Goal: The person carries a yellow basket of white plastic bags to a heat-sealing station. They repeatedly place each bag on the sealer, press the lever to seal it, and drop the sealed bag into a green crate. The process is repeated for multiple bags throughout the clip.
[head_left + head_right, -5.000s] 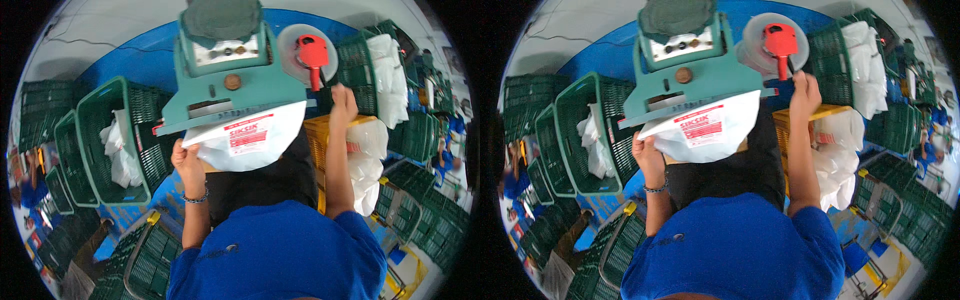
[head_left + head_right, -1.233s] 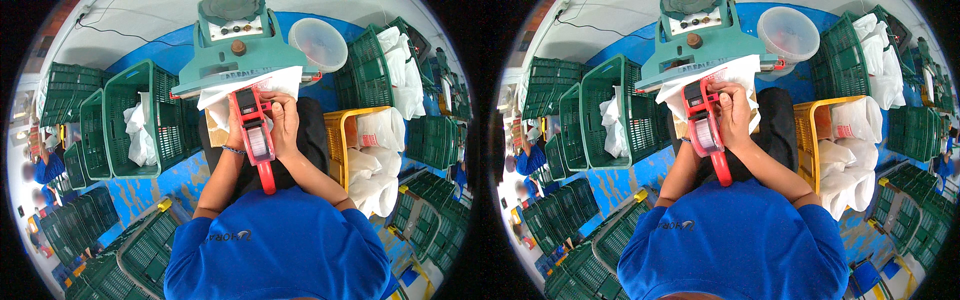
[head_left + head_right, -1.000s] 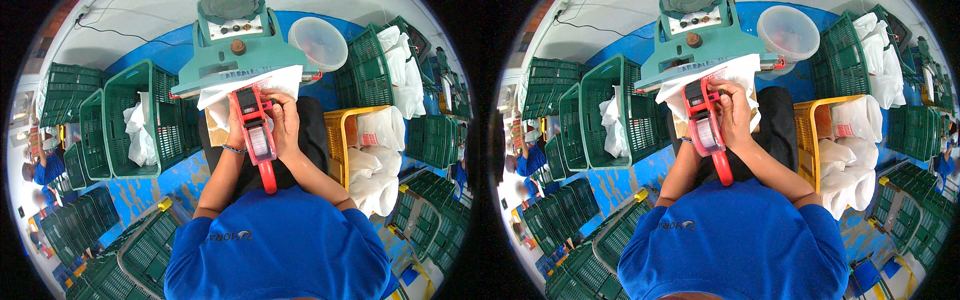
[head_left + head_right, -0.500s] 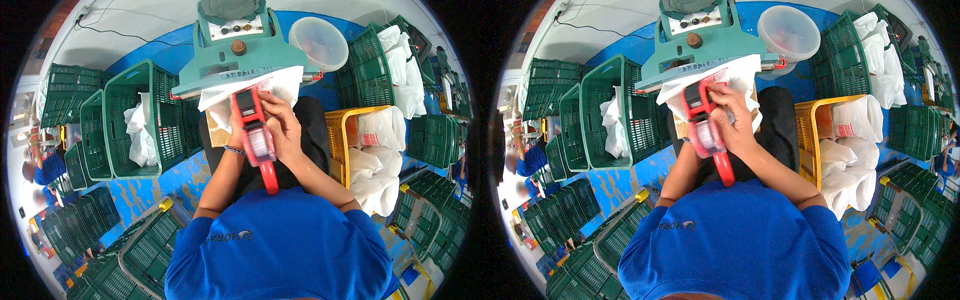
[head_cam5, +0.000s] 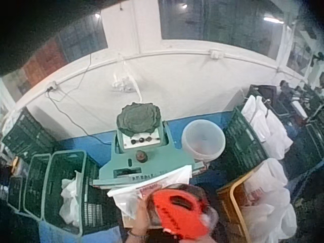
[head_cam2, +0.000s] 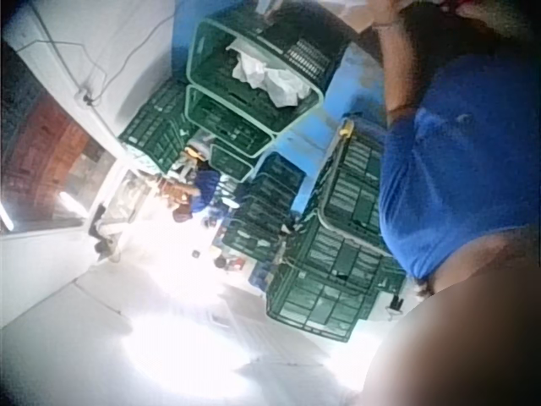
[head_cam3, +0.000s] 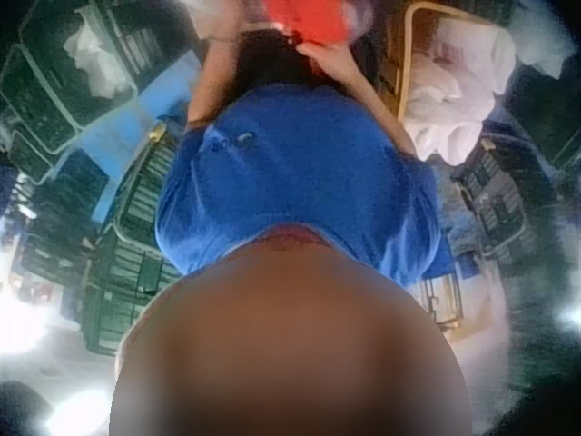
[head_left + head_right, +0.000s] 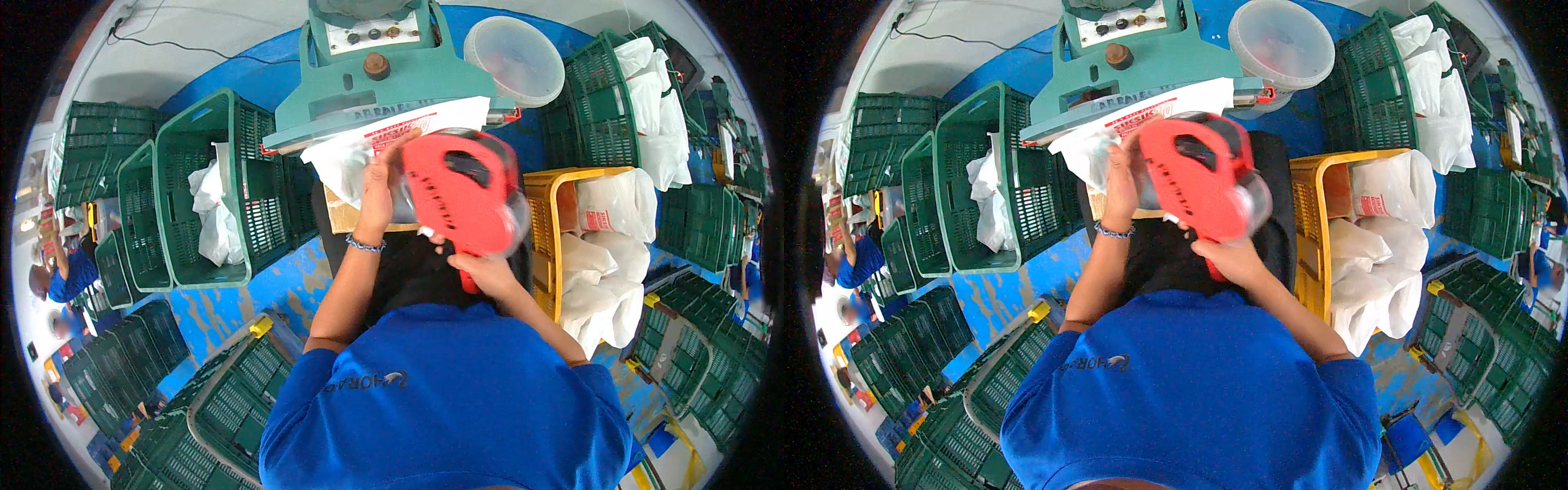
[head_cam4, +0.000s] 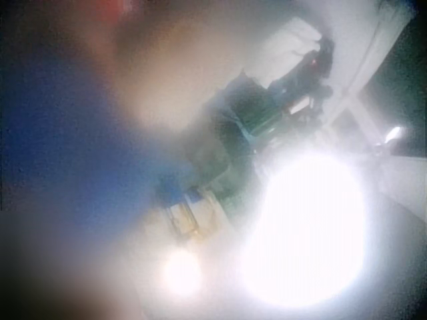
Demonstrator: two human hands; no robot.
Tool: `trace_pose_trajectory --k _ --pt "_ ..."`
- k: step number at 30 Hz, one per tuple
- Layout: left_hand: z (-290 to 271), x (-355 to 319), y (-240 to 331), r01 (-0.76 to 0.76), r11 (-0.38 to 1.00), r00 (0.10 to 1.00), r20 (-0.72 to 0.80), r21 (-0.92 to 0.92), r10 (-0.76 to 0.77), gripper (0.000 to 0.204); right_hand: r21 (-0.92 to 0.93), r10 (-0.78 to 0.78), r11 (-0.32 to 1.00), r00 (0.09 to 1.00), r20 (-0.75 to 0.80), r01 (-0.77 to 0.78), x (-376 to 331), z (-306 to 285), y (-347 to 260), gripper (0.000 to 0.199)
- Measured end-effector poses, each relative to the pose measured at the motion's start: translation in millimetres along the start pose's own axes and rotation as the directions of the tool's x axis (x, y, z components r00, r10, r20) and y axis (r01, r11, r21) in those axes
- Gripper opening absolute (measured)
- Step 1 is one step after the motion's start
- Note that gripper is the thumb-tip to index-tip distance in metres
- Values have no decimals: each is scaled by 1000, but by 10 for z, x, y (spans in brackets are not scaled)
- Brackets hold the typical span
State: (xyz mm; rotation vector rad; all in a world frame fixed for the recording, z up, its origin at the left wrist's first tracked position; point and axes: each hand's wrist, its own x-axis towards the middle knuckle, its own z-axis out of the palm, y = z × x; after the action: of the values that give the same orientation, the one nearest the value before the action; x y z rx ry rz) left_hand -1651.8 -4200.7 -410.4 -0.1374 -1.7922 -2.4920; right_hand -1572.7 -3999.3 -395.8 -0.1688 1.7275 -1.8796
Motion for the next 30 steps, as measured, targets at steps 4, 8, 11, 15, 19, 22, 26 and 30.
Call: trace_pose_trajectory --k 4,8,11,15,19,22,26,30 --pt "-126 -46 201 -303 382 953 277 873 123 42 194 93 980 949 -300 -35 -359 -250 -142 33" --pt "-141 -164 201 -313 212 950 300 926 90 61 141 110 987 956 -273 -74 -355 -268 -433 45" --pt "-175 -166 157 -215 270 971 234 939 -41 66 -658 -308 721 951 -23 217 -156 -215 -622 43" --pt "-229 -128 167 -265 351 964 234 898 127 98 -876 -36 468 988 -153 -119 -81 -149 -837 35" --pt "-235 -126 189 -184 416 983 174 891 62 114 -894 218 253 922 -320 -370 -404 -367 -1137 33" --pt "-253 -113 206 -187 418 981 192 889 30 96 -814 223 338 880 -419 -473 -701 -734 -1300 39" --pt "-278 -87 262 -317 289 945 327 903 13 63 -594 -59 688 784 -618 -417 -388 -1504 -965 30" --pt "-268 -40 390 -330 274 926 366 904 -92 43 -508 -163 837 791 -590 -206 809 -2245 -454 44"
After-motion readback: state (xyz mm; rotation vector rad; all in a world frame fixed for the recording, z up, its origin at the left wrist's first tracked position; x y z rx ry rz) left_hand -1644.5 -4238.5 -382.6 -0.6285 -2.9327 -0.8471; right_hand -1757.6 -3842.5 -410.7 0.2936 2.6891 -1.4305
